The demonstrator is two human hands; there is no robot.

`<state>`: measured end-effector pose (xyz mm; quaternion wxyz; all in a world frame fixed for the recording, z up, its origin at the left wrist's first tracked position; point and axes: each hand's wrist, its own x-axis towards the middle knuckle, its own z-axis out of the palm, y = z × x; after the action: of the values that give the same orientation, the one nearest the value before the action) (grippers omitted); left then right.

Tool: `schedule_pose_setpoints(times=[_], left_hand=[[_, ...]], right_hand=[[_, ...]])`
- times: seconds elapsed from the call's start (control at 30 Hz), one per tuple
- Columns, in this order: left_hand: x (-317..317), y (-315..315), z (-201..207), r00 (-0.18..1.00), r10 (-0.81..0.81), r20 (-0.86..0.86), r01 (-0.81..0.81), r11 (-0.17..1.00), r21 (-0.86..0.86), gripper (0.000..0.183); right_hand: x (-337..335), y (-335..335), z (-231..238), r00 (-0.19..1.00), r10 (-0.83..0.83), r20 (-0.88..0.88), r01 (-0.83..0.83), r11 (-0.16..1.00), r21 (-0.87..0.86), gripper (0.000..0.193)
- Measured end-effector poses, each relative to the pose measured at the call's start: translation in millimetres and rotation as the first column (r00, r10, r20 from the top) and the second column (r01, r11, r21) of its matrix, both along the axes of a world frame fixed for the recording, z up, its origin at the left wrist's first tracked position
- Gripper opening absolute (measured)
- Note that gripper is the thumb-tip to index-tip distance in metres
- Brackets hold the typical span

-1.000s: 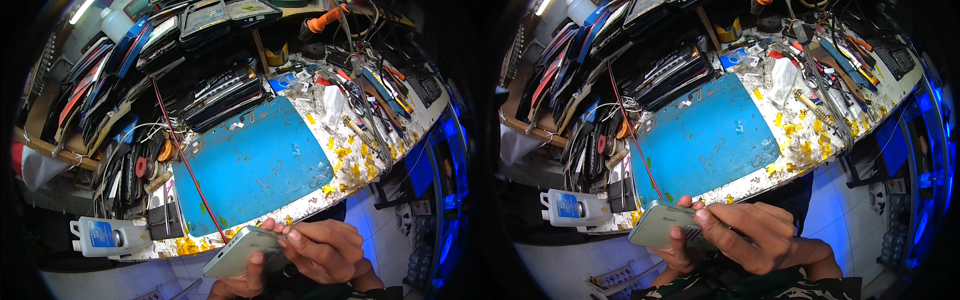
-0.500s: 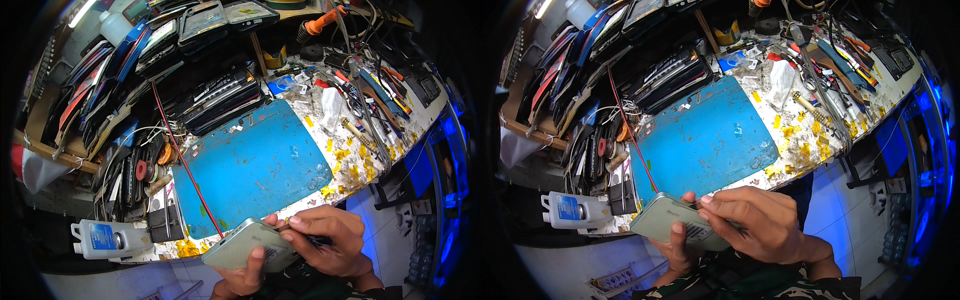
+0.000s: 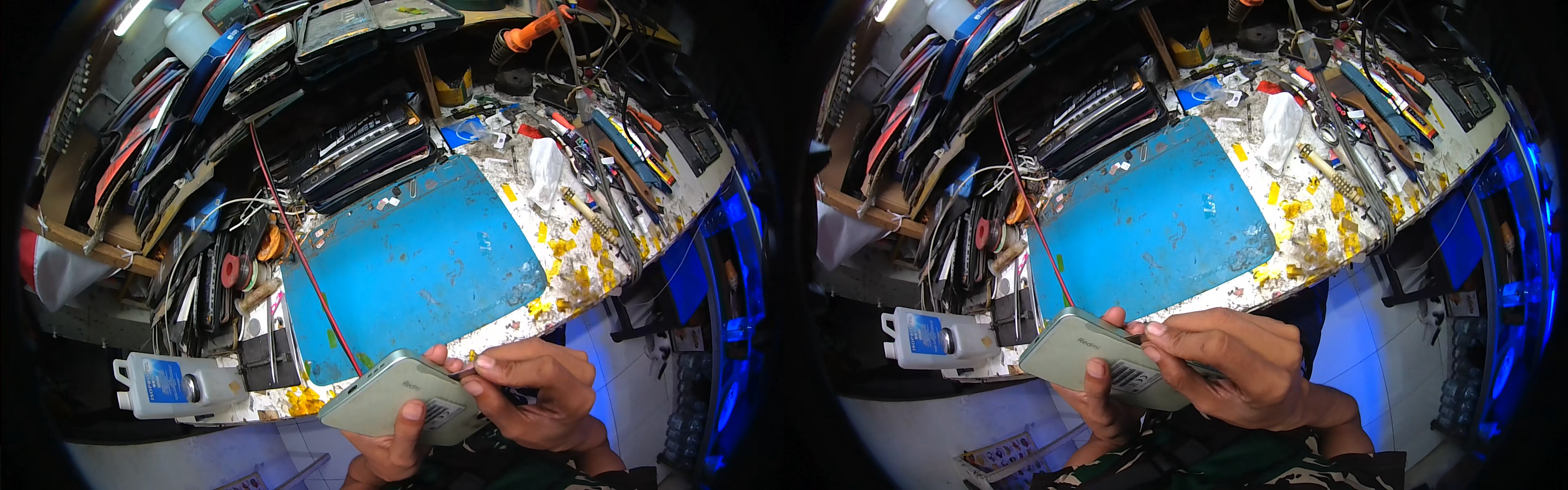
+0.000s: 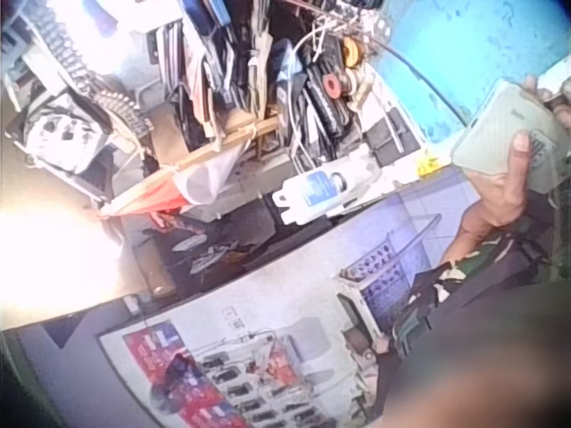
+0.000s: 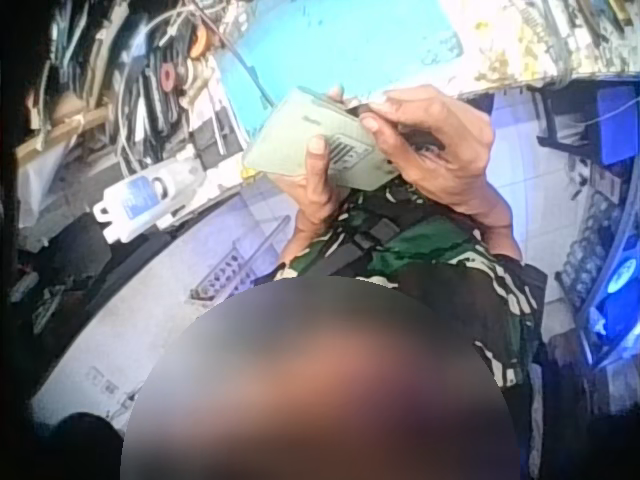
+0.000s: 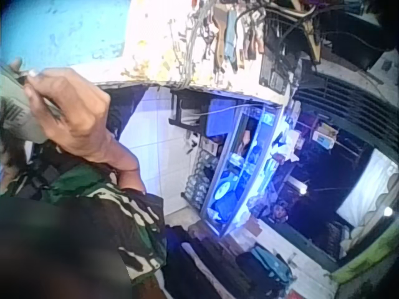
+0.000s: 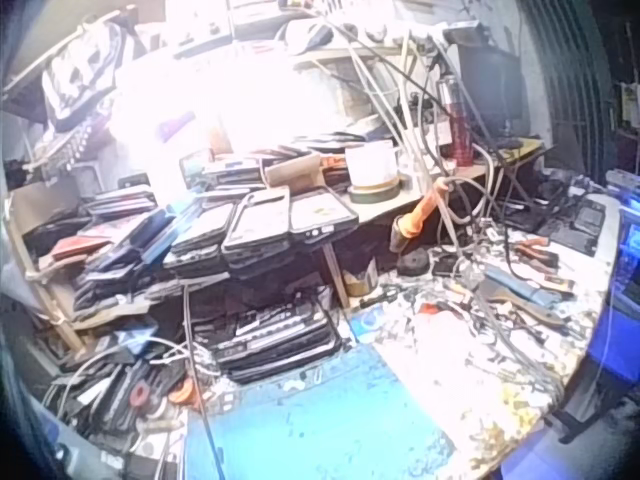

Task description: The person removes the back cover of a smartphone using a prying tool and a plastic card. They separate the back cover from the frame, expose the internal components, and set the cover aside.

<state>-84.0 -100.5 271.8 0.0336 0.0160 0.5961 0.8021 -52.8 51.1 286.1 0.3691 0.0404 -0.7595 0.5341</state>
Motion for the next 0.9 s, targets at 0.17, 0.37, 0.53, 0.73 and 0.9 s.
schedule_pose_setpoints(times=[0.17, 0.37, 0.53, 0.73, 0.9], left_hand=[[-0.1, 0.0, 1.8, 1.000, 0.013, 0.007, -0.013, 1.000, 0.021, 0.065], [-1.3, 3.9, 11.7, 0.999, -0.038, 0.027, 0.038, 0.999, 0.013, 0.066], [-3.3, 4.1, 19.6, 0.986, -0.150, 0.072, 0.145, 0.987, 0.069, 0.064], [-12.7, -2.1, 16.0, 0.973, -0.231, -0.010, 0.227, 0.945, 0.234, 0.049], [-14.7, -2.2, 17.1, 0.981, -0.191, 0.014, 0.183, 0.957, 0.225, 0.052]], right_hand=[[0.9, 0.6, 0.0, 0.999, 0.035, 0.023, -0.034, 0.998, -0.045, 0.022], [3.6, 1.9, 0.7, 0.998, 0.047, 0.040, -0.046, 0.998, -0.038, 0.024], [3.7, 1.1, 0.4, 0.997, 0.047, 0.061, -0.045, 0.998, -0.038, 0.022], [5.3, 4.4, 2.2, 0.986, 0.103, 0.130, -0.100, 0.995, -0.025, 0.022], [5.9, 5.5, 2.5, 0.976, 0.156, 0.149, -0.151, 0.987, -0.046, 0.023]])
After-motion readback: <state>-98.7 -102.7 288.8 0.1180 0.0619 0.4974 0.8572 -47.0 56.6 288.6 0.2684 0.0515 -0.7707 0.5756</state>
